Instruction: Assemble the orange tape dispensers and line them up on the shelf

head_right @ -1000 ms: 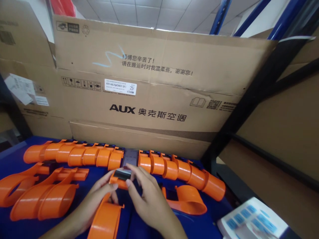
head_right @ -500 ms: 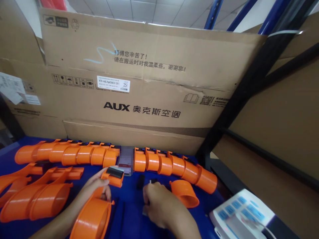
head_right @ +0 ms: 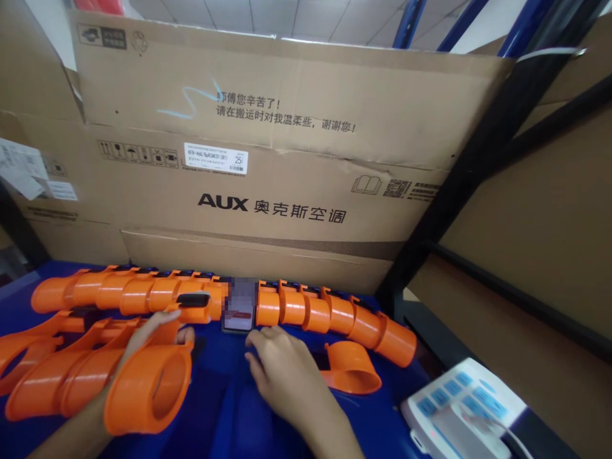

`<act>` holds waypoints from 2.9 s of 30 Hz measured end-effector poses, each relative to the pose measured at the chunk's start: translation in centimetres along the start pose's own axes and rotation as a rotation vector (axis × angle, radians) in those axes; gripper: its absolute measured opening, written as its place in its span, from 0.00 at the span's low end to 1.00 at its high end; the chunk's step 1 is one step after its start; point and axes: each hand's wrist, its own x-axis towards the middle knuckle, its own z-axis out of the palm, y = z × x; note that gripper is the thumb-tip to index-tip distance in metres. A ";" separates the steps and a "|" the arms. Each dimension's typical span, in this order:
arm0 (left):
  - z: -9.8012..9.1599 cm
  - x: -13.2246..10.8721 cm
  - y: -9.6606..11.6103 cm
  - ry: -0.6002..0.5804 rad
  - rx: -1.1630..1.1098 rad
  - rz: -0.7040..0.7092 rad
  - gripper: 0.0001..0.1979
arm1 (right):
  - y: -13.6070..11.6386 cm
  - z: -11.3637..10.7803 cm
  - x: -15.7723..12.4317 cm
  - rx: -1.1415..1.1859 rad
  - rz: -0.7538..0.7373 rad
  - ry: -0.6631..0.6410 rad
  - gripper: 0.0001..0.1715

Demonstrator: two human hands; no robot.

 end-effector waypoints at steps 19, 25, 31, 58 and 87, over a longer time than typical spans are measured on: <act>-0.3 -0.8 1.0 0.047 -0.253 -0.008 0.13 | -3.9 5.4 0.8 0.079 -0.338 -0.112 0.27; 0.2 0.0 0.1 0.029 -0.162 0.114 0.11 | -4.7 5.6 2.2 0.042 -0.386 -0.053 0.28; 0.7 1.5 -1.7 -0.009 -0.034 0.280 0.09 | -4.7 5.6 3.1 -0.035 -0.434 -0.064 0.19; 0.9 1.6 -1.6 -0.035 0.172 0.397 0.14 | -2.9 5.3 2.9 -0.027 -0.161 -0.011 0.13; 1.5 1.1 -1.4 -0.042 0.157 0.426 0.12 | -2.7 7.8 3.3 0.288 -0.212 0.059 0.23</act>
